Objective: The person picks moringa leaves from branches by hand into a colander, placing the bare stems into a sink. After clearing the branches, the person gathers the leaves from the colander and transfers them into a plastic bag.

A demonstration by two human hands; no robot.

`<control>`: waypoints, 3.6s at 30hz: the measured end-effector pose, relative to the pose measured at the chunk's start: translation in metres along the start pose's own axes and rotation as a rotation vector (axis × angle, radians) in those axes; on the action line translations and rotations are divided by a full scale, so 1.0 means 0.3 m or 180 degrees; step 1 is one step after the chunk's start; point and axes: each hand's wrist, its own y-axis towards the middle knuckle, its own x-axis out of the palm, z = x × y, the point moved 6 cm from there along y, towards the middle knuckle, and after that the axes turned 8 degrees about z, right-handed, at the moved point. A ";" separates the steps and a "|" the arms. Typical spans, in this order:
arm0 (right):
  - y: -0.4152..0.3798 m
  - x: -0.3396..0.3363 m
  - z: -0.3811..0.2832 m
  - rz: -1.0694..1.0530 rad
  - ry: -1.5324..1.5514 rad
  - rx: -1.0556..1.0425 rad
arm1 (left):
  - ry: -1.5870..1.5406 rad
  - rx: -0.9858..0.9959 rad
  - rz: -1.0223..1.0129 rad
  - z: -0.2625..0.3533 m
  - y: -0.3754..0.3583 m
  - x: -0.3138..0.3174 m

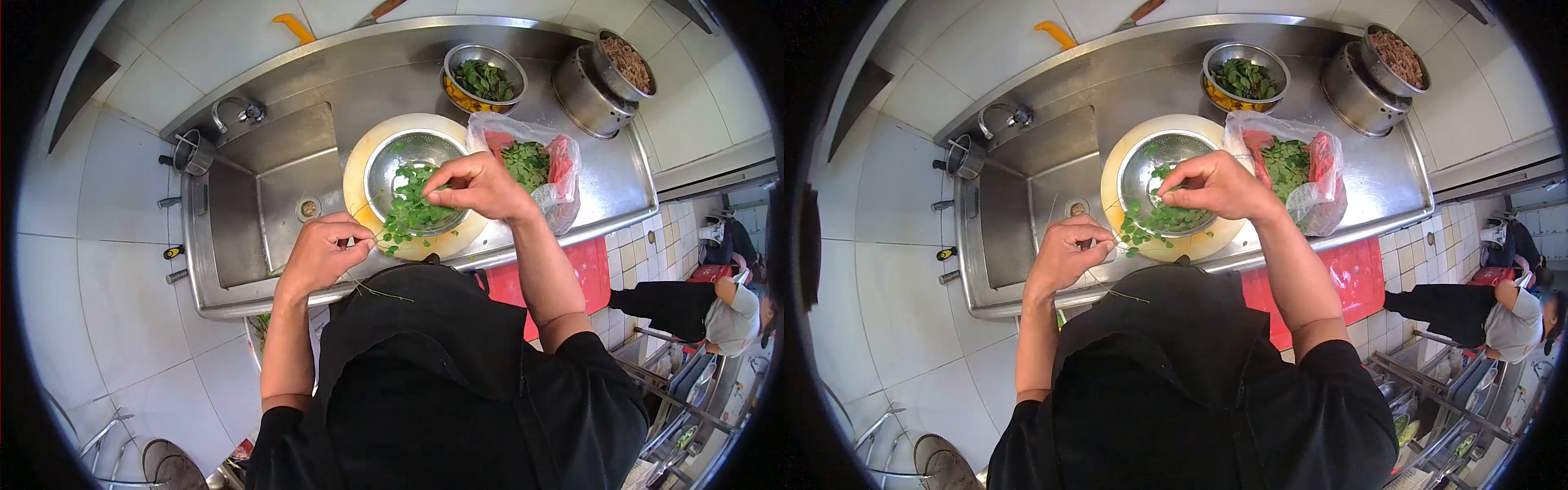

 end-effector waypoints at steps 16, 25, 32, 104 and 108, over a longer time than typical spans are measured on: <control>0.039 0.003 0.097 0.0158 -0.0285 -0.0306 | 0.0081 -0.0160 0.0189 -0.019 -0.003 -0.035; 0.065 0.110 0.078 -0.0721 0.0036 -0.0079 | 0.0348 -0.0021 -0.0017 -0.012 0.042 -0.005; 0.049 0.047 0.114 -0.0541 0.0278 0.0295 | 0.0190 -0.0018 0.0122 -0.021 0.033 0.001; 0.303 0.009 0.443 0.2059 -0.2550 0.1295 | -0.0702 -0.2669 0.4371 -0.985 -1.139 -0.557; 0.292 -0.012 0.643 0.2363 -0.1800 0.1690 | -0.0698 -0.2315 0.4222 -0.932 -1.024 -0.654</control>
